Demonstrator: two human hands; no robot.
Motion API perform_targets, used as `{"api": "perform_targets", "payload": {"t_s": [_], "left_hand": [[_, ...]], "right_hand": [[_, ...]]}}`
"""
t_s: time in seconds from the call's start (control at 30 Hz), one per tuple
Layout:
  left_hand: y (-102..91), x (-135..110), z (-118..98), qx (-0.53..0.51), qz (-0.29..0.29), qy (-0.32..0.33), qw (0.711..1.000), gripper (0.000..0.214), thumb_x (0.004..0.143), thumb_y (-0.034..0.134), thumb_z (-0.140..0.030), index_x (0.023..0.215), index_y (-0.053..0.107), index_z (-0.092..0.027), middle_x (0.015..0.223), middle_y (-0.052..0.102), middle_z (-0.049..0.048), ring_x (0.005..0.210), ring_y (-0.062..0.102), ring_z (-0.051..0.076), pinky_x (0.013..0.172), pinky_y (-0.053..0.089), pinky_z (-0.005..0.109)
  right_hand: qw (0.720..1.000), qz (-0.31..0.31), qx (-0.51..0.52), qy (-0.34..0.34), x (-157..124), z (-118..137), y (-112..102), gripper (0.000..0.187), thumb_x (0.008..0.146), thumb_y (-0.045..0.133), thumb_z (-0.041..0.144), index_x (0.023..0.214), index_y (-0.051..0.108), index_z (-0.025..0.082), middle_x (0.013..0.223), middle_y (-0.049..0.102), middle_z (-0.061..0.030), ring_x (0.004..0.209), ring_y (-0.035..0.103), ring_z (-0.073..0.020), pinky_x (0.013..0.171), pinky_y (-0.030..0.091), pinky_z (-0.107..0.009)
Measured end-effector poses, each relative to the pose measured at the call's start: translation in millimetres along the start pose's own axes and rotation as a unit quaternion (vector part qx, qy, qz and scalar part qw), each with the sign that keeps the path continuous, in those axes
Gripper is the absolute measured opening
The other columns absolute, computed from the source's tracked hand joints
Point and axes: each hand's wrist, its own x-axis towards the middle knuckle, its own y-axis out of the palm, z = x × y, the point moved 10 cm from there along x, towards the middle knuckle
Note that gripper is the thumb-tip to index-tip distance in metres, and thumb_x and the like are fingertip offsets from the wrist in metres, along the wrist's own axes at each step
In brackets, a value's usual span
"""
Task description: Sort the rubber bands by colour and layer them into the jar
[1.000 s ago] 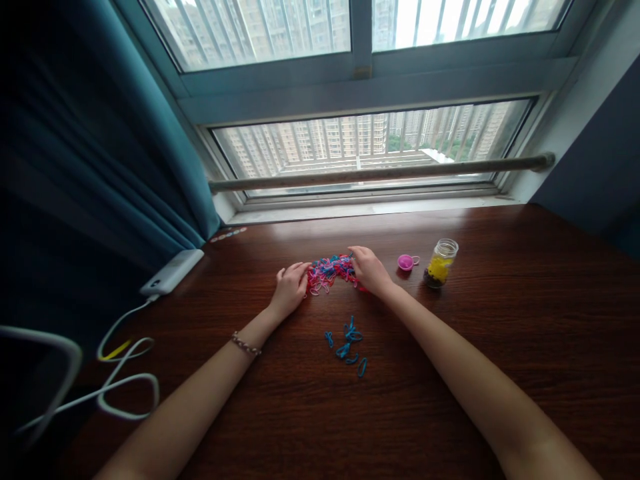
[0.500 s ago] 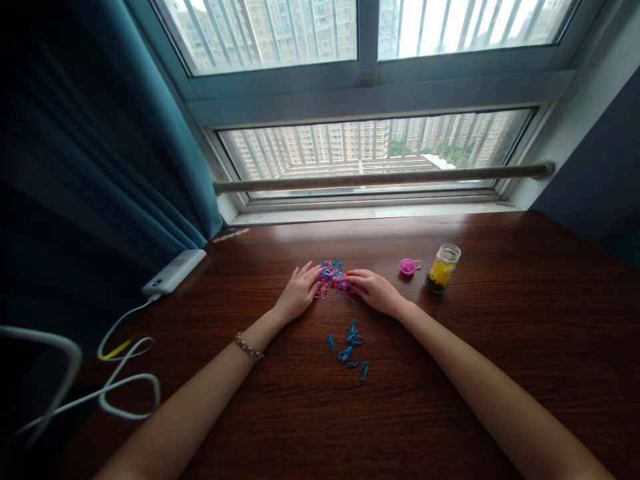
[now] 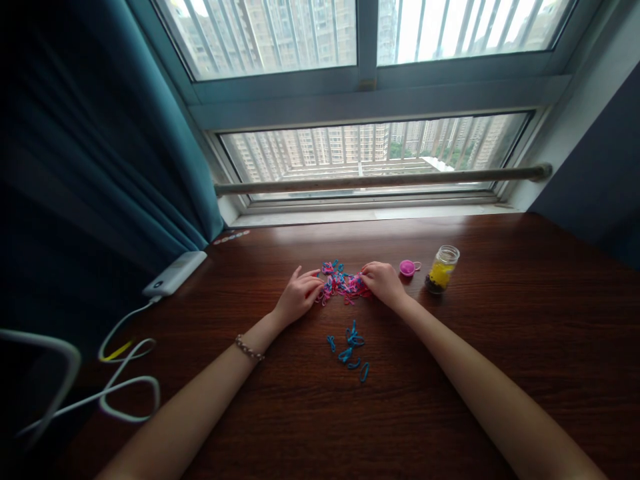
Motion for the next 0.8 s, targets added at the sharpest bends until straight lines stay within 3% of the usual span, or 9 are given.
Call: {"api": "perform_targets", "payload": {"t_s": [0.17, 0.37, 0.47, 0.63, 0.8], "left_hand": [[-12.9, 0, 15, -0.008, -0.072, -0.046, 0.996, 0.017, 0.084, 0.046, -0.024, 0.083, 0.062, -0.019, 0.091, 0.067, 0.0036, 0.100, 0.056, 0.019, 0.102, 0.024, 0.046], [-24.4, -6, 57, -0.032, -0.146, -0.165, 0.975, 0.015, 0.079, 0.051, -0.022, 0.084, 0.063, -0.016, 0.087, 0.066, 0.0061, 0.085, 0.059, 0.018, 0.082, 0.045, 0.033], [-24.1, -10, 70, -0.043, -0.151, -0.202, 0.967, 0.013, 0.077, 0.053, -0.022, 0.083, 0.064, -0.016, 0.085, 0.066, 0.0054, 0.083, 0.059, 0.018, 0.078, 0.046, 0.030], [-19.1, -6, 67, -0.018, -0.105, -0.193, 0.975, 0.010, 0.075, 0.058, -0.024, 0.078, 0.066, -0.018, 0.082, 0.065, 0.0036, 0.083, 0.056, 0.017, 0.076, 0.044, 0.029], [-10.0, 1, 67, 0.012, -0.004, -0.204, 0.979, 0.010, 0.072, 0.061, -0.027, 0.076, 0.067, -0.021, 0.080, 0.064, 0.0023, 0.080, 0.054, 0.017, 0.073, 0.042, 0.028]], "right_hand": [[0.998, 0.010, -0.031, 0.049, 27, -9, 13, 0.015, 0.075, 0.060, 0.029, 0.072, 0.069, 0.017, 0.083, 0.068, -0.0069, 0.077, 0.062, -0.0192, 0.074, 0.046, -0.028], [0.995, 0.096, -0.031, 0.020, 61, 2, 62, 0.028, 0.073, 0.056, 0.010, 0.097, 0.066, 0.020, 0.094, 0.065, -0.0036, 0.082, 0.060, -0.0148, 0.073, 0.043, -0.021], [0.991, 0.127, -0.033, 0.014, 68, 0, 81, 0.027, 0.071, 0.058, 0.010, 0.094, 0.066, 0.021, 0.097, 0.062, -0.0041, 0.082, 0.058, -0.0146, 0.074, 0.042, -0.020], [0.989, 0.138, -0.042, 0.035, 68, -8, 85, 0.012, 0.071, 0.056, 0.009, 0.076, 0.065, 0.016, 0.081, 0.061, -0.0065, 0.076, 0.056, -0.0169, 0.070, 0.041, -0.023], [0.994, 0.096, -0.024, 0.050, 55, -2, 56, 0.008, 0.074, 0.053, 0.010, 0.077, 0.060, 0.012, 0.086, 0.060, -0.0110, 0.081, 0.055, -0.0189, 0.072, 0.040, -0.027]]}}
